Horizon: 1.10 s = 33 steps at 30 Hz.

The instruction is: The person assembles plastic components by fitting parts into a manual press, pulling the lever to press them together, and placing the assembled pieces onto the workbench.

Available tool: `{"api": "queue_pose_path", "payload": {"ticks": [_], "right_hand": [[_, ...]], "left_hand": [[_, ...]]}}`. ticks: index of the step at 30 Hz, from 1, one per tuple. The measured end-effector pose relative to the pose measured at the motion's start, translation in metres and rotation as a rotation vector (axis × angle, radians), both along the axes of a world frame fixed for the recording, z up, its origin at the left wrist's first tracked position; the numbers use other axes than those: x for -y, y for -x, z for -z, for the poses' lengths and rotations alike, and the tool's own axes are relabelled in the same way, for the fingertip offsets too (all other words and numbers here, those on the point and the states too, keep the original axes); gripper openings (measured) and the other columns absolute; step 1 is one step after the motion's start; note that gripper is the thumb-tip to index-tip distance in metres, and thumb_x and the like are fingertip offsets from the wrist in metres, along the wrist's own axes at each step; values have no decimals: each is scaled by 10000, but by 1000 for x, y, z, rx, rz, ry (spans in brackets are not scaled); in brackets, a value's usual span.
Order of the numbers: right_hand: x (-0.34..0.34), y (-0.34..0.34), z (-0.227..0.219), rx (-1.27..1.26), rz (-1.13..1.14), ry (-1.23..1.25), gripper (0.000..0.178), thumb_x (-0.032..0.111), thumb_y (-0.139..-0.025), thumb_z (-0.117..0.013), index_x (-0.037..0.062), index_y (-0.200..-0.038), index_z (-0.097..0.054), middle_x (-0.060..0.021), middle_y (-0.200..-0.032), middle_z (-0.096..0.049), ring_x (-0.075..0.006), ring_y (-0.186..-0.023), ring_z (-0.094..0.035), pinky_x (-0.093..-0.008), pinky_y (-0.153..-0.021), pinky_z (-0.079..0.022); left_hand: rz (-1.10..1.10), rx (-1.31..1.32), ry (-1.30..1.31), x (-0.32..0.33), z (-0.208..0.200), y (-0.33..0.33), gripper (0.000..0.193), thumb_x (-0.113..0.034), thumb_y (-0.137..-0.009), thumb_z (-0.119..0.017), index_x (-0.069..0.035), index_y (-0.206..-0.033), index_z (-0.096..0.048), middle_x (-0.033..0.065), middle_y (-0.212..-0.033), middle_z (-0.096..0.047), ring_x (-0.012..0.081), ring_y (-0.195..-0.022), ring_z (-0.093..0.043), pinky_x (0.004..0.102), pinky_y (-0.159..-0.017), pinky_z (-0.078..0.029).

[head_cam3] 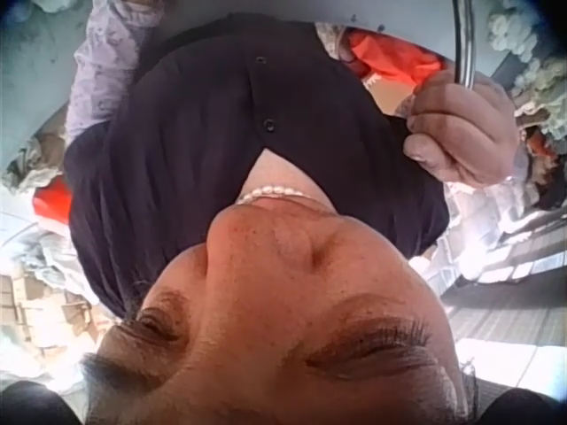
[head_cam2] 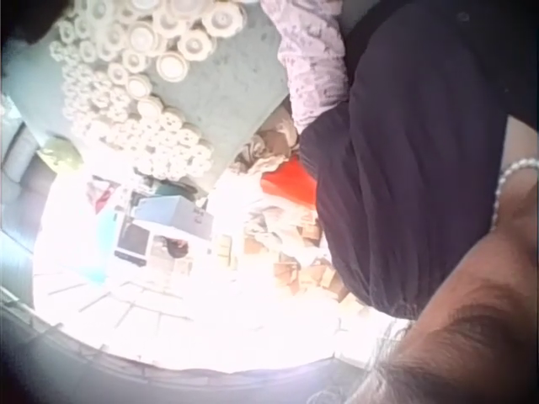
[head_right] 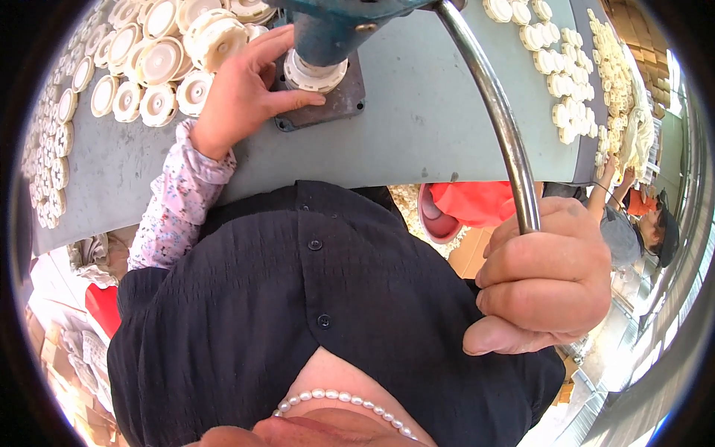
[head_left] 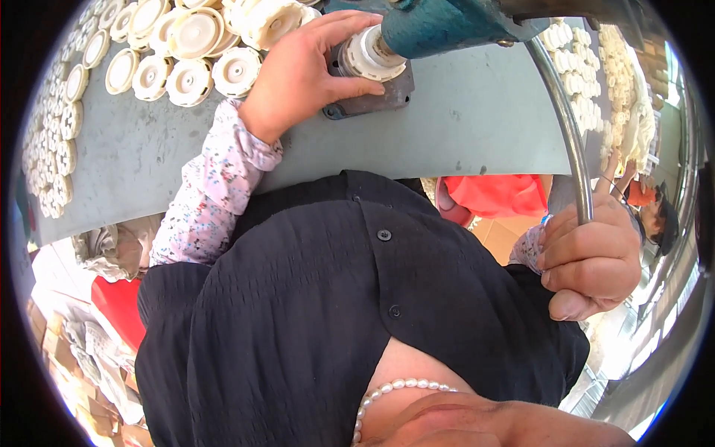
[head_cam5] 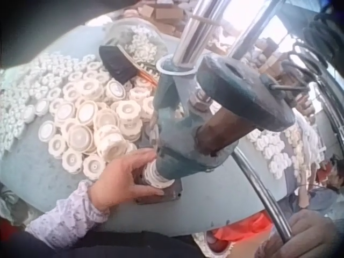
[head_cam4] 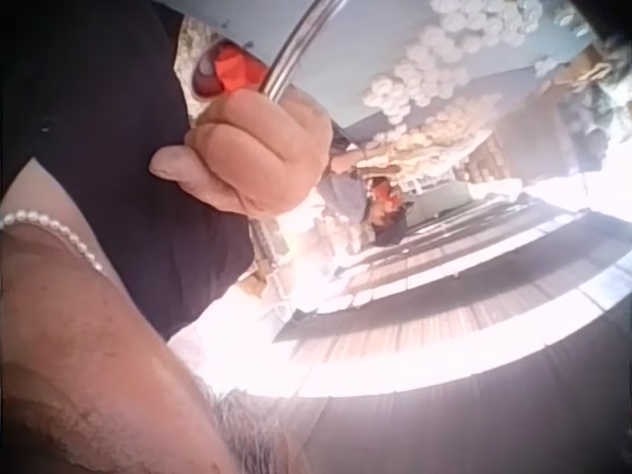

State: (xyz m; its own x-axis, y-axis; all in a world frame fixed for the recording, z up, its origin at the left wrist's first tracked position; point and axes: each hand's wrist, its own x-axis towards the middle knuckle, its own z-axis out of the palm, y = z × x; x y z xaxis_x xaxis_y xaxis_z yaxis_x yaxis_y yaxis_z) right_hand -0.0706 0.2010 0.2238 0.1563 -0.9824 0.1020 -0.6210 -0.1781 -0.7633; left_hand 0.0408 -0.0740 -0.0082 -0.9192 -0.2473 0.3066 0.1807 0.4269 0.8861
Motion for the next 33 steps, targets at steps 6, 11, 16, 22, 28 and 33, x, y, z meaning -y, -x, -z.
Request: {"api": "queue_pose_path", "payload": {"ticks": [6,11,16,22,28,33], "right_hand": [[-1,-3,6,22,5,33,408,362,-948,-791,36,-721,-699,-79,-677,-684,-182,-536,-664,-290,-540,-562],[-3,-16,20,-17,129,71,364,261,-845,-875,60,-673,-626,-48,-643,-598,-178,-470,-585,-306,-418,-396],[-20,-34,66,-264,207,-29,368,220,-786,-888,80,-647,-577,-34,-658,-560,-213,-524,-576,-358,-464,-407],[2,-31,225,-477,515,332,308,163,-806,-856,73,-703,-581,-77,-877,-623,-282,-738,-627,-401,-636,-509],[-6,-28,193,-262,299,279,262,138,-837,-829,79,-731,-597,-80,-880,-635,-288,-744,-639,-412,-650,-517],[-13,-51,48,870,515,732,253,247,-983,-715,40,-1127,-704,-292,-1173,-664,-227,-666,-694,-332,-652,-569]], "left_hand": [[162,51,-108,12,0,5,692,-117,-771,-936,-84,-1408,-667,-117,-1191,-673,10,-729,-411,180,-623,-381],[23,25,95,1,-9,-3,716,-210,-742,-930,-95,-1395,-660,98,-1377,-689,302,-1206,-686,370,-1041,-542],[14,50,93,-1,-9,-4,767,-242,-744,-926,-105,-1435,-622,89,-1419,-662,320,-1229,-669,381,-1050,-539],[-139,36,139,-16,-13,-13,1151,-311,-634,-994,-39,-1586,-409,134,-1501,-606,336,-1225,-679,382,-1026,-546],[-110,208,92,-13,-11,-8,1129,-304,-656,-996,40,-1557,-410,135,-1376,-697,286,-927,-723,354,-815,-575],[-106,218,44,-12,-25,-4,1021,-262,-680,-981,37,-1511,-471,119,-1261,-736,159,-795,-665,307,-740,-563]]}}
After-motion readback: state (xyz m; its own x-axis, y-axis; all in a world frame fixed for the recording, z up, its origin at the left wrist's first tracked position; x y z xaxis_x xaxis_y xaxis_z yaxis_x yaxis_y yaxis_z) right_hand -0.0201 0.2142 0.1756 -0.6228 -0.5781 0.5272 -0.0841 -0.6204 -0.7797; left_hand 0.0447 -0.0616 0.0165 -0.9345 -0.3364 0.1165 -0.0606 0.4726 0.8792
